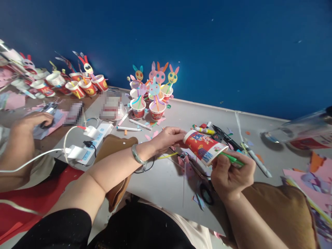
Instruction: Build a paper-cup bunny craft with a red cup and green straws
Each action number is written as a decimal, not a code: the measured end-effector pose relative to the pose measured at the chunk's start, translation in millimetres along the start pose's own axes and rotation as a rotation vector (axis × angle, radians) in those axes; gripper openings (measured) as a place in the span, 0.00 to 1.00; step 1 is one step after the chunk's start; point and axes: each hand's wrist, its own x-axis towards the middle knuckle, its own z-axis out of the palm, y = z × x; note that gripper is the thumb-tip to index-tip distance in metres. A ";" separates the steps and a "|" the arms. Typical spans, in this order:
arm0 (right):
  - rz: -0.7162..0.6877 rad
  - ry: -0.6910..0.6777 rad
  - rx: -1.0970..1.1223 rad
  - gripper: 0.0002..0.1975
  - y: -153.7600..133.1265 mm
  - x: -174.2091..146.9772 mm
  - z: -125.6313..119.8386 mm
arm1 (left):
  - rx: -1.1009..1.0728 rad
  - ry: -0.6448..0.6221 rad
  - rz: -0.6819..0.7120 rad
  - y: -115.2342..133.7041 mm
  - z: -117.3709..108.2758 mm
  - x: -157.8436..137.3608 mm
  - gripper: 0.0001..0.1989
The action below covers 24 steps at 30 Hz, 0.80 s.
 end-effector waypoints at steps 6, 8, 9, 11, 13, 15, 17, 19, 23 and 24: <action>0.210 0.031 0.027 0.11 -13.1 20.4 0.1 | 0.206 -0.004 0.117 -1.1 -9.5 2.8 0.13; 0.337 -0.004 0.027 0.15 -12.1 20.2 -1.2 | 0.266 -0.011 0.143 -3.0 -12.3 4.2 0.10; 0.375 -0.019 0.031 0.17 -11.0 19.4 -1.6 | 0.293 -0.019 0.152 -4.0 -13.7 4.9 0.10; 0.415 -0.023 0.054 0.19 -9.1 17.6 -1.5 | 0.354 -0.028 0.166 -5.7 -15.9 6.2 0.09; 0.427 -0.026 0.091 0.19 -8.7 16.4 -0.6 | 0.407 -0.023 0.179 -6.6 -16.8 7.0 0.08; 0.428 -0.033 0.119 0.18 -9.4 16.0 0.3 | 0.451 -0.021 0.186 -6.7 -16.2 7.1 0.07; 0.423 -0.041 0.109 0.17 -9.9 16.2 0.4 | 0.485 -0.026 0.180 -6.1 -14.3 6.5 0.07; 0.411 -0.037 0.072 0.18 -9.1 16.5 -0.3 | 0.496 -0.032 0.162 -5.2 -11.5 5.4 0.06; 0.456 0.013 0.059 0.20 -4.1 18.2 -1.2 | 0.405 -0.052 0.154 -3.2 -5.5 1.6 0.07; 0.492 0.033 0.073 0.21 -2.8 19.0 -0.9 | 0.358 -0.057 0.169 -2.5 -4.1 0.1 0.08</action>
